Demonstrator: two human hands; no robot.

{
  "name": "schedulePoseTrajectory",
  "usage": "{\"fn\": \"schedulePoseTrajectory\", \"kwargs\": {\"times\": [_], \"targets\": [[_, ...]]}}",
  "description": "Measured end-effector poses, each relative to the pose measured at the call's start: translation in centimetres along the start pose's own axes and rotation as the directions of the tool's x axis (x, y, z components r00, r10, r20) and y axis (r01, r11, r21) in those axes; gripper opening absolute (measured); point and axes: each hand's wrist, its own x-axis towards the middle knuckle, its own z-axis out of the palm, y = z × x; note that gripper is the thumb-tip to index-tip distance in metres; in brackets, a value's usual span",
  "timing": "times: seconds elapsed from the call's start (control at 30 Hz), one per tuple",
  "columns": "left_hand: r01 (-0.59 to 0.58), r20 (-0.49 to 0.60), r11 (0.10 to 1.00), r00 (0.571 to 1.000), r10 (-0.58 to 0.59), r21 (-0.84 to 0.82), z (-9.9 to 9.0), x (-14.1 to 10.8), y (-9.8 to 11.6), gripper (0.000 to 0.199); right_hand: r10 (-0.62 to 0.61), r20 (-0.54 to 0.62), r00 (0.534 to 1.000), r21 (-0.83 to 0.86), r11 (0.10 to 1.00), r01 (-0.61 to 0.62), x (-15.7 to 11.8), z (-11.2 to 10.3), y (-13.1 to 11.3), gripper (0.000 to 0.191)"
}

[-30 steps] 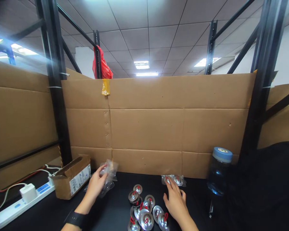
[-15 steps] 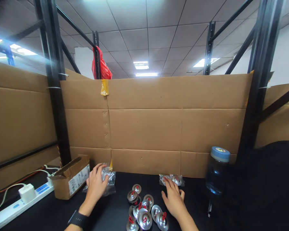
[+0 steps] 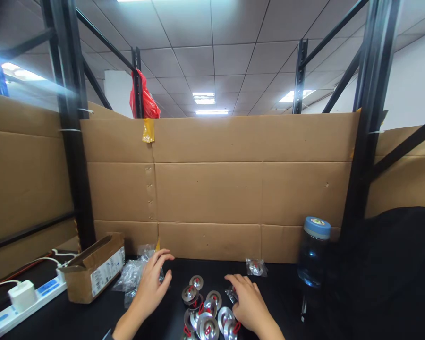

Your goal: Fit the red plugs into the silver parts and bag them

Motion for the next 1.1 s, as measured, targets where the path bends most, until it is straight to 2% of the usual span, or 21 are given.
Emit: {"fn": "schedulePoseTrajectory", "kwargs": {"times": [0.1,0.23,0.3,0.37,0.43,0.57,0.63,0.7,0.77,0.9,1.0,1.1], "targets": [[-0.004,0.025,1.000,1.000,0.005,-0.024,0.2,-0.2,0.1,0.032,-0.012,0.012,1.000,0.025,1.000,0.012,-0.3,-0.3,0.2,0.071],[-0.010,0.041,0.999,0.999,0.012,-0.046,0.5,-0.3,0.1,0.031,0.061,-0.098,0.993,0.055,0.997,-0.055,-0.2,-0.1,1.0,0.060],[-0.018,0.054,0.998,0.998,0.021,-0.056,0.6,-0.3,0.2,0.031,0.115,-0.185,0.976,0.159,0.984,-0.086,0.2,0.0,1.5,0.053],[-0.022,0.071,0.998,0.997,0.026,-0.064,0.5,-0.3,0.4,0.030,0.156,-0.275,0.949,0.307,0.949,-0.067,0.7,-0.1,1.7,0.043],[-0.019,0.094,0.998,0.995,0.025,-0.065,0.4,-0.4,0.9,0.029,0.208,-0.318,0.925,0.468,0.883,-0.038,1.1,-0.2,1.6,0.032],[-0.030,0.177,0.997,0.983,0.043,-0.075,-0.1,-0.8,2.8,0.026,0.303,-0.279,0.911,0.747,0.665,0.007,1.4,-0.8,-0.2,0.016],[-0.043,0.223,0.995,0.973,0.063,-0.095,-0.1,-1.1,3.8,0.024,0.340,-0.255,0.905,0.825,0.565,0.021,1.1,-1.0,-1.6,0.012],[-0.050,0.260,0.992,0.962,0.078,-0.112,-0.1,-1.4,4.6,0.022,0.371,-0.231,0.900,0.858,0.513,0.008,0.7,-1.1,-3.0,0.013],[-0.051,0.288,0.992,0.954,0.083,-0.119,0.0,-1.6,5.0,0.020,0.355,-0.233,0.905,0.860,0.509,0.022,0.3,-1.2,-4.1,0.019],[-0.044,0.318,0.990,0.944,0.085,-0.134,0.3,-1.7,5.1,0.017,0.233,-0.242,0.942,0.847,0.524,0.088,-0.3,-0.9,-5.2,0.043],[-0.039,0.331,0.988,0.940,0.087,-0.148,0.5,-1.7,4.9,0.017,0.118,-0.228,0.967,0.778,0.620,0.107,-0.7,-0.7,-5.6,0.045],[-0.029,0.343,0.988,0.936,0.080,-0.150,0.8,-1.7,4.7,0.018,0.046,-0.241,0.969,0.684,0.717,0.136,-1.1,-0.7,-6.2,0.041]]}}
